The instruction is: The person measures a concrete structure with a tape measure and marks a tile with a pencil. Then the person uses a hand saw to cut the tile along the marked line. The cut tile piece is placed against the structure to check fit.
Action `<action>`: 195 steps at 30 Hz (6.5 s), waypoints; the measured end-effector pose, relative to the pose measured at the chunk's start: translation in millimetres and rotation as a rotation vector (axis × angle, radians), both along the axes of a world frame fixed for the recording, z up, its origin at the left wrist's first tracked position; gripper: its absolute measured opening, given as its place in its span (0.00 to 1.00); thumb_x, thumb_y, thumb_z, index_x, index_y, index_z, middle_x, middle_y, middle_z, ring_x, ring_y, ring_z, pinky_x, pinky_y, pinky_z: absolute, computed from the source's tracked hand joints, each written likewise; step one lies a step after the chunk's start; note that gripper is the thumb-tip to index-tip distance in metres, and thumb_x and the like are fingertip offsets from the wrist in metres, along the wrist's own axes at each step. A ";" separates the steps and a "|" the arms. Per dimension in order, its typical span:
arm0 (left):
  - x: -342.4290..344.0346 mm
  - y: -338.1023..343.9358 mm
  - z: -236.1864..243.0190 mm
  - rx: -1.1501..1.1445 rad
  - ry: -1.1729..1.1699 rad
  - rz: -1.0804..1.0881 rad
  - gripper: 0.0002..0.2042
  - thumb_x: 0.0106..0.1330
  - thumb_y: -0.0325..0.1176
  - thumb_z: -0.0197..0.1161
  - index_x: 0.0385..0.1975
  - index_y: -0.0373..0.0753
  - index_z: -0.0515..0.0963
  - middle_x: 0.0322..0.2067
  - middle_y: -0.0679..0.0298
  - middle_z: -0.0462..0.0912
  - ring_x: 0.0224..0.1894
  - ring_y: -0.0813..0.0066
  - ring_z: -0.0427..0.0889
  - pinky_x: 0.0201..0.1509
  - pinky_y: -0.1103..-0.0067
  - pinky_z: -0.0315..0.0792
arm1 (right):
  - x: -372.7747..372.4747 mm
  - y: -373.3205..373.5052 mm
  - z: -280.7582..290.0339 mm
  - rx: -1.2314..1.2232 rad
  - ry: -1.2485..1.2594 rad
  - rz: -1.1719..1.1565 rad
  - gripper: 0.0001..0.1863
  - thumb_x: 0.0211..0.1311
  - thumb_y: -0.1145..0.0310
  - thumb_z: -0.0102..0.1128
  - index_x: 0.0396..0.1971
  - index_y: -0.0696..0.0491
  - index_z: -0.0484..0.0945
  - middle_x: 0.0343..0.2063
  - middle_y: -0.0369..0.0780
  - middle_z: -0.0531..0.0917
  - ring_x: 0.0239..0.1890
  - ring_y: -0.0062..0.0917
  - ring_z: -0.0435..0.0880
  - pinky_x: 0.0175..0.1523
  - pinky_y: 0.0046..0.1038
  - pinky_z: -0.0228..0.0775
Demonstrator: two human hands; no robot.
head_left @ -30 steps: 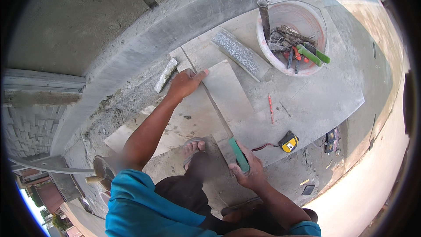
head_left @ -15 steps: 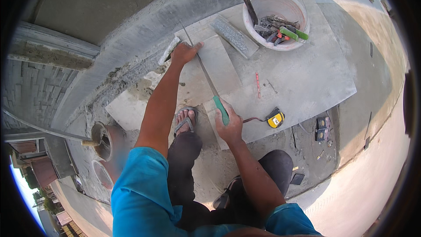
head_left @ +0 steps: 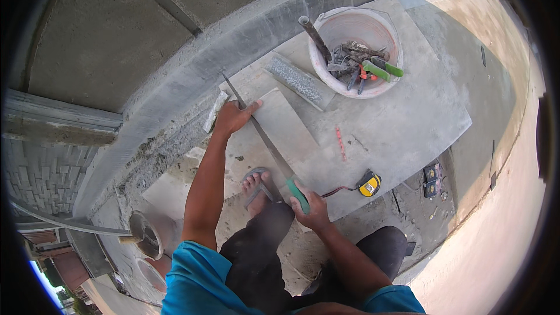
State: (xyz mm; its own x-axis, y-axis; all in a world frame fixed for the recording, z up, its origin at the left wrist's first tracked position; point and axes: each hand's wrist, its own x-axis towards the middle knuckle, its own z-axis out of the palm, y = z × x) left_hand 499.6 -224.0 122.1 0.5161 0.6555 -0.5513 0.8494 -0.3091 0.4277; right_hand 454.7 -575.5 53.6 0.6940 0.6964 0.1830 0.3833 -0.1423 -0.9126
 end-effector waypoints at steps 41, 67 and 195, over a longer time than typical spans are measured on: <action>-0.2 7.3 -22.2 0.179 0.001 0.042 0.42 0.51 0.77 0.64 0.23 0.31 0.85 0.28 0.48 0.86 0.35 0.54 0.86 0.45 0.62 0.75 | -6.2 -45.6 124.6 -0.132 -0.031 -0.054 0.25 0.61 0.66 0.64 0.59 0.55 0.78 0.33 0.44 0.88 0.29 0.39 0.89 0.36 0.39 0.83; -4.4 23.7 -30.1 0.230 -0.081 0.011 0.45 0.48 0.77 0.66 0.38 0.31 0.86 0.40 0.49 0.88 0.49 0.54 0.86 0.55 0.65 0.75 | -6.9 -50.3 126.3 -0.187 0.030 -0.009 0.26 0.60 0.67 0.66 0.60 0.57 0.77 0.36 0.48 0.88 0.30 0.37 0.90 0.37 0.34 0.82; -13.0 12.6 -53.8 0.658 -0.206 -0.100 0.39 0.62 0.72 0.56 0.39 0.33 0.85 0.41 0.39 0.86 0.51 0.42 0.83 0.56 0.57 0.72 | 18.6 0.1 59.2 -0.169 0.095 -0.005 0.22 0.61 0.72 0.65 0.56 0.59 0.80 0.46 0.49 0.88 0.37 0.33 0.92 0.45 0.30 0.84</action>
State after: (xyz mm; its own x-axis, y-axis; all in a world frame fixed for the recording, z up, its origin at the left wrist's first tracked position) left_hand 486.6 -211.4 68.3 0.6432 0.7633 0.0598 0.7246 -0.6321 0.2745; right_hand 473.3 -575.4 112.8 0.7060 0.7082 -0.0029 0.2955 -0.2983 -0.9076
